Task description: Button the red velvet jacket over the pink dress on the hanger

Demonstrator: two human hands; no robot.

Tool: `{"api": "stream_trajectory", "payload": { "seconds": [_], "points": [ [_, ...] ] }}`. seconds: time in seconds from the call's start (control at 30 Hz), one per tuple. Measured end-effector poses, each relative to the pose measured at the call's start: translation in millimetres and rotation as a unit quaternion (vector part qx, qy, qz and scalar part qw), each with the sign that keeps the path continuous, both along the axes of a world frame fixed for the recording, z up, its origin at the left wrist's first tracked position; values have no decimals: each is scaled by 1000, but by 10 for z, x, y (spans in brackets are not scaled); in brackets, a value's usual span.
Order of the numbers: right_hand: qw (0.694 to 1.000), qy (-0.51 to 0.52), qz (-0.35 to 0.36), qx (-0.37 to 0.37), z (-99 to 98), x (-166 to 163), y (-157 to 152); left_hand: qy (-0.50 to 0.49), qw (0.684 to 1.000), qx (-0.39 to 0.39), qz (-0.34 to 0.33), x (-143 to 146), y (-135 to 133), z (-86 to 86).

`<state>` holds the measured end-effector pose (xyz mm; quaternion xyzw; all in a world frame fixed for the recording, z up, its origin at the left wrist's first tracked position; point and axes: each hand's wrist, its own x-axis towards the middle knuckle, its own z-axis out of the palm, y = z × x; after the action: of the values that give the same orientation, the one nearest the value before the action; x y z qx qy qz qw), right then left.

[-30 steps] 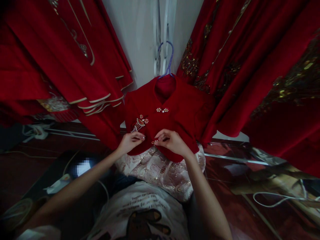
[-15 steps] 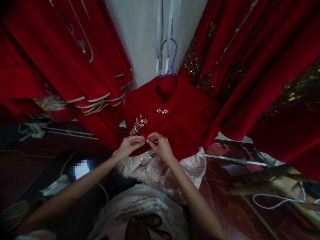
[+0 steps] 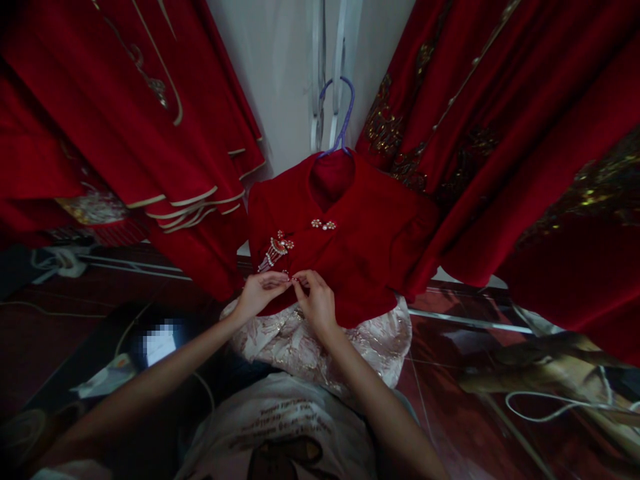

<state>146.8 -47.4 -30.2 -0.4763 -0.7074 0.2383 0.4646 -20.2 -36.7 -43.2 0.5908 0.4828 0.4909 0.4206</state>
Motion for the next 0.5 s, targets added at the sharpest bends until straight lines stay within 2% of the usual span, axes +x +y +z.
{"api": "stream_trajectory", "payload": {
  "seconds": [0.27,0.37,0.5],
  "points": [
    [1000,-6,18,3,-2,32,23,66,997,38,-9,-5,36,36],
    [1000,-24,9,5,14,23,14,107,992,61,-22,-31,66,94],
    [997,-75,-12,11,34,-23,-31,129,990,49,-25,-64,90,116]
  ]
}}
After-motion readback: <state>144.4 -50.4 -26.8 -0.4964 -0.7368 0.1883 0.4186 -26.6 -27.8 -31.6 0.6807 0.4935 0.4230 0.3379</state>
